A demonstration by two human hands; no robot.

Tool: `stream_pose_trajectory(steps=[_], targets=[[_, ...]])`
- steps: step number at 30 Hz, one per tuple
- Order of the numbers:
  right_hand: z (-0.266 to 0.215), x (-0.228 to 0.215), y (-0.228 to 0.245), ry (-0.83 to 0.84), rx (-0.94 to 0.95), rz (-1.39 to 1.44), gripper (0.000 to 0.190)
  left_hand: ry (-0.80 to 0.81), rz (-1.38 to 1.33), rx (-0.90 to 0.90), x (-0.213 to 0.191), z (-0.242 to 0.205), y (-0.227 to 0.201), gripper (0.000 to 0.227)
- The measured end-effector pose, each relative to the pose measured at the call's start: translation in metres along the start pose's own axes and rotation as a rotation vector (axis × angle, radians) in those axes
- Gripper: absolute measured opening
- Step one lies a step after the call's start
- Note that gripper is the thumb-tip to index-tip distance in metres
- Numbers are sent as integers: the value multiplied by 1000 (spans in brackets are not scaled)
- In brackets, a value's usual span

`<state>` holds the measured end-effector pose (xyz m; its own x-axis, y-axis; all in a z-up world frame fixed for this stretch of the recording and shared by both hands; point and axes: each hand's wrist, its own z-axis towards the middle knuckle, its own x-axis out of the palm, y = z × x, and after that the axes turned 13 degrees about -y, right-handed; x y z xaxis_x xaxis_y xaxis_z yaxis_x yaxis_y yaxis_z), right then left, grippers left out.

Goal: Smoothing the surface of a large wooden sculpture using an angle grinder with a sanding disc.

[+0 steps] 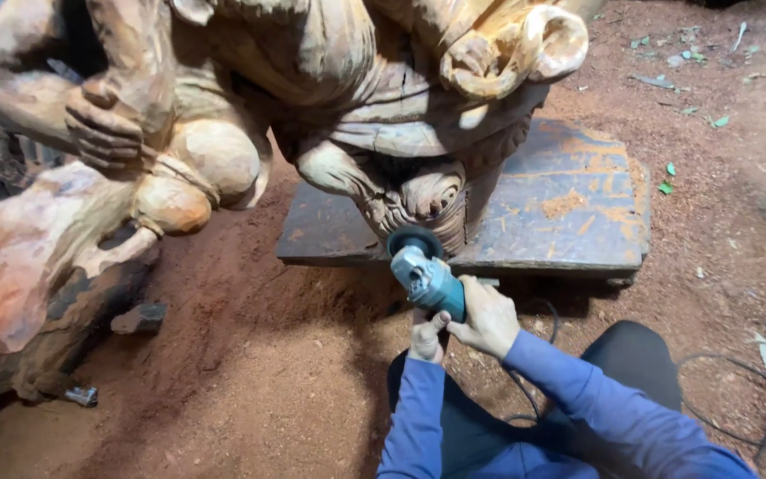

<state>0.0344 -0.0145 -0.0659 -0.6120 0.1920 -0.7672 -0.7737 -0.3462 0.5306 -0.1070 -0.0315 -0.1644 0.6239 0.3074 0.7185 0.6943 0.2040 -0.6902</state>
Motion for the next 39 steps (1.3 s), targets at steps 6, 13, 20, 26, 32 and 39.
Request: stream_pose_trajectory(steps=[6,13,20,26,32,39], targets=[[24,-43,48,78,71,-52,83,46,-15,30,-62,42,35,42],[19,-5,15,-42,-28,-26,81,42,62,-10,9,13,-11,47],[9,42,-31,-179,493,474,61,127,703,-34,32,39,-8,38],[-25,94,-65,-297,439,445,62,175,915,12,31,17,-2,41],[8,120,-56,-279,439,490,61,-6,757,152,-28,33,-1,45],[14,122,-73,-247,365,561,60,41,1036,257,5,42,3,46]])
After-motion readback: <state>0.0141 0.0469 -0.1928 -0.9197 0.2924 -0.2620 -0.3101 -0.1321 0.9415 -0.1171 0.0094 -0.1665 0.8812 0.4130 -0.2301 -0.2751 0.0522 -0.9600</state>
